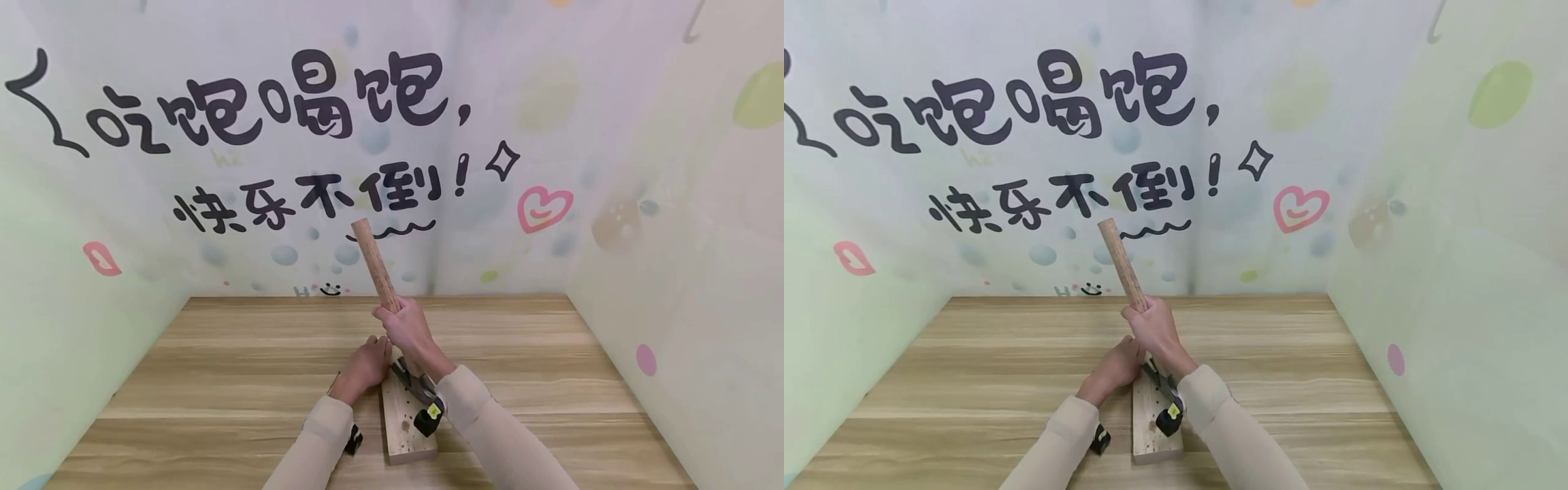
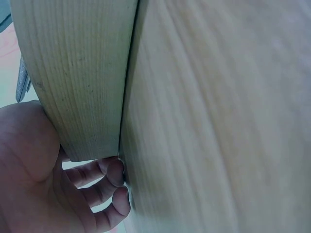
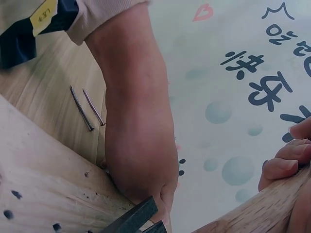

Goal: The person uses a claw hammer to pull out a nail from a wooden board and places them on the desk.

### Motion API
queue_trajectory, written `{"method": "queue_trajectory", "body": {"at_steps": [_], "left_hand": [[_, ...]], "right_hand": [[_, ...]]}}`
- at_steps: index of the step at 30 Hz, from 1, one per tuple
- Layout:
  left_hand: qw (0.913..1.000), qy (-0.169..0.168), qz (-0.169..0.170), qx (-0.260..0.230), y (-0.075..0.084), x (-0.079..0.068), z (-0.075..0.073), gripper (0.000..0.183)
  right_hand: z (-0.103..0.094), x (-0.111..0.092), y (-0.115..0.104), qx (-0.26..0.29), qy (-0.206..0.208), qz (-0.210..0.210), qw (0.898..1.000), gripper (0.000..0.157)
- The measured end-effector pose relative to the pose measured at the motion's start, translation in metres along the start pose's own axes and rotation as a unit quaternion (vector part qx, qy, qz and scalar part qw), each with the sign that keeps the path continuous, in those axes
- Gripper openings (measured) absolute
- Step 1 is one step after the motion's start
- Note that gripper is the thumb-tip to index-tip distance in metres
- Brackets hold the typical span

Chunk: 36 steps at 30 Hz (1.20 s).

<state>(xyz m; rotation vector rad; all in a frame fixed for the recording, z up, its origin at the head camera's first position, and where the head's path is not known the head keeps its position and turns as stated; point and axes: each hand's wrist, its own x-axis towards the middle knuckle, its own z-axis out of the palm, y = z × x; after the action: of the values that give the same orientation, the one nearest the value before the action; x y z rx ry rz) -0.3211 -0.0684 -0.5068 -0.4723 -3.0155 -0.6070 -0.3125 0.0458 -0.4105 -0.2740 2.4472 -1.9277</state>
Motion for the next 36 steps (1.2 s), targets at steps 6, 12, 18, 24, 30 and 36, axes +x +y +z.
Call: {"method": "queue_trajectory", "body": {"at_steps": [6, 12, 18, 24, 30, 36], "left_hand": [[1.0, -0.001, 0.003, 0.005, -0.001, 0.001, 0.001, 0.026], [1.0, -0.008, -0.004, 0.004, 0.001, 0.004, 0.002, 0.03], [0.9996, -0.022, -0.002, 0.02, 0.001, 0.006, 0.002, 0.033], [0.9995, -0.026, -0.016, -0.004, -0.001, 0.005, 0.002, 0.036], [0.9992, -0.024, -0.023, -0.023, 0.0, 0.003, 0.003, 0.041], [0.9992, -0.016, -0.028, -0.022, 0.003, 0.001, 0.002, 0.042]], "right_hand": [[-0.003, -0.003, 0.001, 0.003, 0.004, -0.023, 1.0, 0.017], [-0.009, -0.008, 0.003, 0.025, -0.003, -0.057, 0.998, 0.016], [-0.016, -0.017, 0.004, 0.057, -0.02, -0.058, 0.996, 0.019], [-0.02, -0.025, 0.006, 0.074, -0.028, -0.071, 0.994, 0.015], [-0.025, -0.035, 0.007, 0.094, -0.026, -0.095, 0.991, 0.016], [-0.033, -0.042, 0.01, 0.139, -0.025, -0.101, 0.985, 0.017]]}}
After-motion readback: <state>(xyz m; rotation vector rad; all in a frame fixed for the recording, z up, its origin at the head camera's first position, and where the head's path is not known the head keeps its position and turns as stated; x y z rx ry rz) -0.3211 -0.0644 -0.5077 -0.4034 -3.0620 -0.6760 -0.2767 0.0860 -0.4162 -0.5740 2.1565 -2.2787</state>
